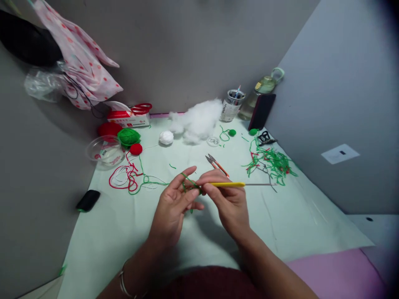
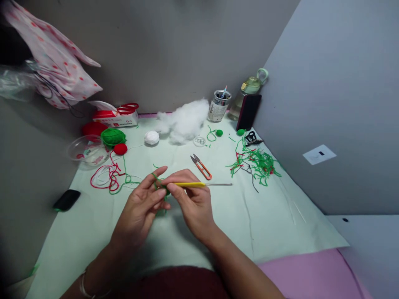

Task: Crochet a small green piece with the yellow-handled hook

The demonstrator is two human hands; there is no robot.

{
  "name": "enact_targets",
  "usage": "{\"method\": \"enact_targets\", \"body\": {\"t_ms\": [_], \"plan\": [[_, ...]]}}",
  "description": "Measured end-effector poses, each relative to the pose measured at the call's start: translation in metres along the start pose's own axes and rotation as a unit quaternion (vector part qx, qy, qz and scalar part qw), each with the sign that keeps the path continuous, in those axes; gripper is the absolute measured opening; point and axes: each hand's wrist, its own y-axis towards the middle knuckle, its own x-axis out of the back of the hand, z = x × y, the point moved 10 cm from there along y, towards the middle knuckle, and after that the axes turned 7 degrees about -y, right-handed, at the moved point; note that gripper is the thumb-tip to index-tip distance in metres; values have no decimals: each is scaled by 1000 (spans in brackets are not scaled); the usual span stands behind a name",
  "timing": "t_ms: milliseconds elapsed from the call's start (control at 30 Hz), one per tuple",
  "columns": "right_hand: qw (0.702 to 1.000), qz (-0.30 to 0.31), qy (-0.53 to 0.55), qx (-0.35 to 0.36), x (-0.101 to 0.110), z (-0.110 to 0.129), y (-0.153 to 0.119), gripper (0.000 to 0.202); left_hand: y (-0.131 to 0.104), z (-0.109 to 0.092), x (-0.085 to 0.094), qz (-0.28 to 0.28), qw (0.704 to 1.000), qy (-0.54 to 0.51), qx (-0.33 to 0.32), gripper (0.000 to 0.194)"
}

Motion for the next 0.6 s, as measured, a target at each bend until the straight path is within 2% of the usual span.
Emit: {"method": "enact_targets", "body": {"t_ms": [100, 200, 300, 433, 600], "plan": [[999, -7, 23, -46, -1, -15, 1, 13, 0, 2, -1, 9, 999, 48, -23, 46], [987, -4, 108, -120, -2, -37, 0, 14, 3, 4, -1, 24, 999, 42, -18, 46], [970, -1, 175, -166, -4, -49, -1, 15, 5, 4, -1, 31, 999, 32, -9, 44], [964, -5, 200, -174, -3, -49, 1, 18, 5, 0, 1, 17, 999, 31, -14, 38], [969, -4, 181, -166, -2, -47, 0, 22, 5, -2, 3, 8, 999, 44, -23, 37]]}}
